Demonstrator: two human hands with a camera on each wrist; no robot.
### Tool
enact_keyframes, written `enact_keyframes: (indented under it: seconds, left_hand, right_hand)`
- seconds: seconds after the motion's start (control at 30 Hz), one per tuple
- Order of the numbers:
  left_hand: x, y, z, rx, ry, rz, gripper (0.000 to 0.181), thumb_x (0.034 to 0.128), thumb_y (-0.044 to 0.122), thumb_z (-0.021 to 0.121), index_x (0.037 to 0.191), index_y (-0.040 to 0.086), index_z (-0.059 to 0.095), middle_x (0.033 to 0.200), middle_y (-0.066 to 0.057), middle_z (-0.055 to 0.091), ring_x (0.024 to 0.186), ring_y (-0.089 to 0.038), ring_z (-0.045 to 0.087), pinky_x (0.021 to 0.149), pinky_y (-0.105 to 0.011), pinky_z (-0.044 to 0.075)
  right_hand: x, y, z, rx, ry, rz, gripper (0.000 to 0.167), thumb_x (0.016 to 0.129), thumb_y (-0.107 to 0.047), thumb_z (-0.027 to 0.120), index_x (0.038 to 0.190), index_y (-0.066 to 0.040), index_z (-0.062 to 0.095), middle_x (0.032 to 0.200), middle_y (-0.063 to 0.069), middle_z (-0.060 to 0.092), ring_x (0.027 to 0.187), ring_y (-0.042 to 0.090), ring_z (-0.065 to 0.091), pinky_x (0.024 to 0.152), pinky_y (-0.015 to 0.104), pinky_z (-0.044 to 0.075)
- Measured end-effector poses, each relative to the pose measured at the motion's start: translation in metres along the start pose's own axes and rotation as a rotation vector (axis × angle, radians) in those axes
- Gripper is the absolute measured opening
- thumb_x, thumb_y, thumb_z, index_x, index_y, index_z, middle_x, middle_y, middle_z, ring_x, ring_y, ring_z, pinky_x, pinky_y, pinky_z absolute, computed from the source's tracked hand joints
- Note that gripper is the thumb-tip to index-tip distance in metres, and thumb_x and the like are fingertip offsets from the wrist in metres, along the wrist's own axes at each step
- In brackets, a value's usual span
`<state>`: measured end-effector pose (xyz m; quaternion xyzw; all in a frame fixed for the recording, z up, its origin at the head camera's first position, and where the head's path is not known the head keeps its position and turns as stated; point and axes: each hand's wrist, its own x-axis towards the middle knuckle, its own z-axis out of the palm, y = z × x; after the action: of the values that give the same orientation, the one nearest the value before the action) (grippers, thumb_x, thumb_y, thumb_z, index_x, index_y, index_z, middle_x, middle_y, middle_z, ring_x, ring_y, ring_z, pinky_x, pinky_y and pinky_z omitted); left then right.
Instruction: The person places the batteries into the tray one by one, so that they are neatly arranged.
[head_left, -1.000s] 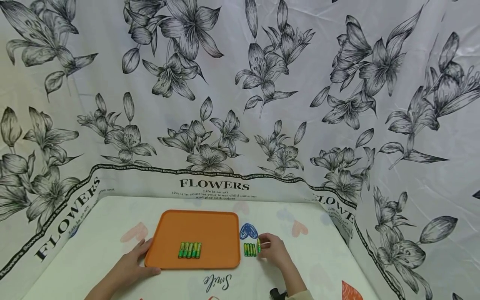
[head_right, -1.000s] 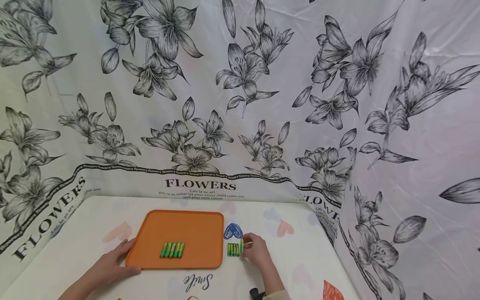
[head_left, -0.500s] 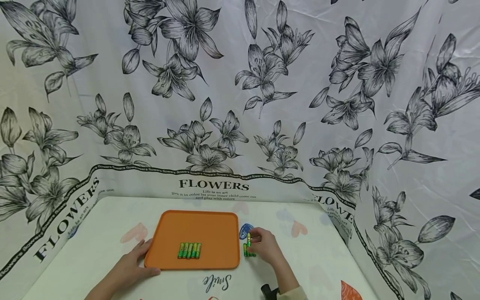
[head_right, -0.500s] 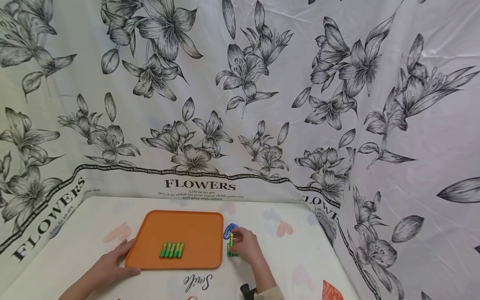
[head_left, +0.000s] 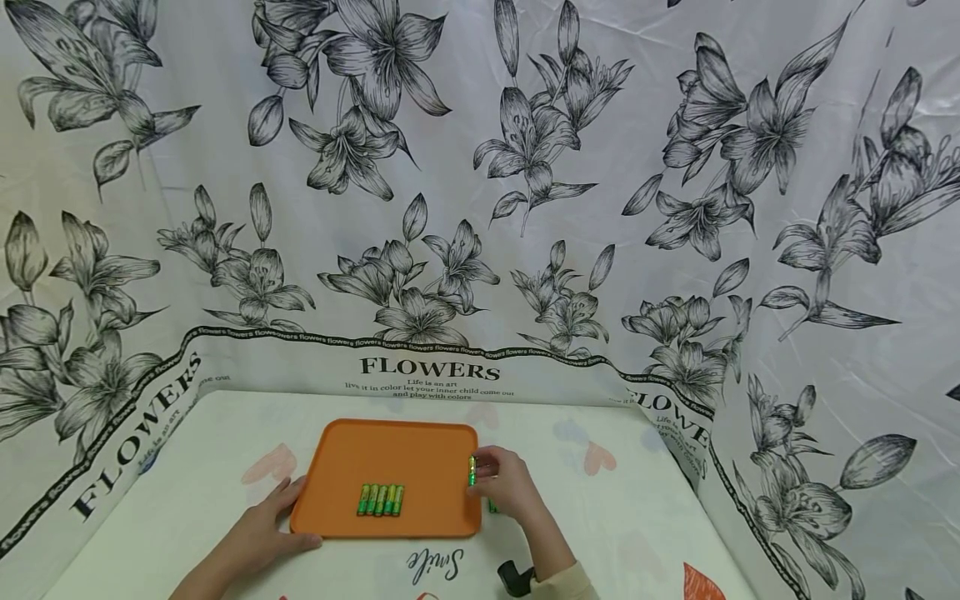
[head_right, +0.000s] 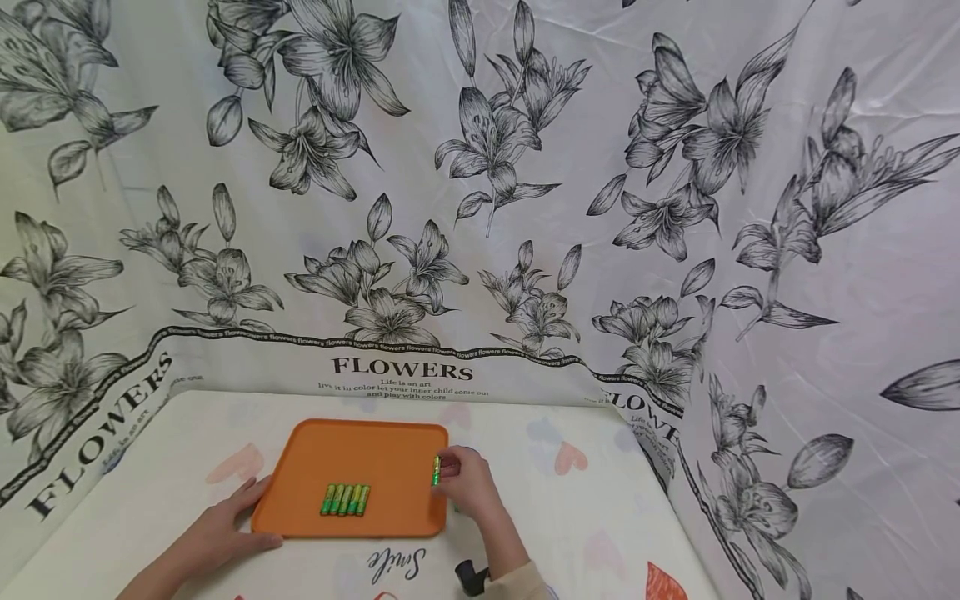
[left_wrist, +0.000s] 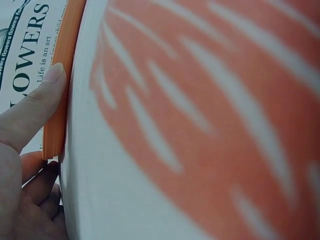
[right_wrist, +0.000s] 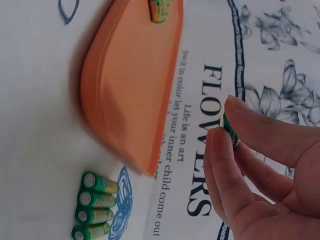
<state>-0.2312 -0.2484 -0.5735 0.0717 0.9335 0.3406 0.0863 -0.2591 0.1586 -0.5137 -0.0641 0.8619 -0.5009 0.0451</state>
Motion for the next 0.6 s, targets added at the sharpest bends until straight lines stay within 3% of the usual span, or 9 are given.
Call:
enact_keyframes:
  seconds: [0.17, 0.6]
  left_hand:
    - [0.001, 0.001, 0.000, -0.002, -0.004, -0.015, 0.115, 0.0723, 0.058, 0.084, 0.157, 0.001, 0.031, 0.159, -0.036, 0.023, 0.141, -0.060, 0.028, 0.106, -0.074, 0.033]
    - [0.002, 0.002, -0.001, 0.011, -0.003, -0.012, 0.113, 0.0736, 0.056, 0.084, 0.156, 0.001, 0.031, 0.159, -0.036, 0.022, 0.140, -0.061, 0.029, 0.105, -0.073, 0.035]
  right_hand:
    - [0.002, -0.005, 0.009, 0.000, -0.005, -0.032, 0.052, 0.074, 0.002, 0.086, 0.123, -0.002, 0.067, 0.104, 0.003, 0.069, 0.092, 0.017, 0.067, 0.078, 0.032, 0.061]
    - [0.008, -0.008, 0.048, 0.006, -0.013, -0.018, 0.052, 0.070, 0.000, 0.090, 0.117, -0.007, 0.069, 0.099, -0.002, 0.067, 0.086, 0.011, 0.064, 0.076, 0.027, 0.058]
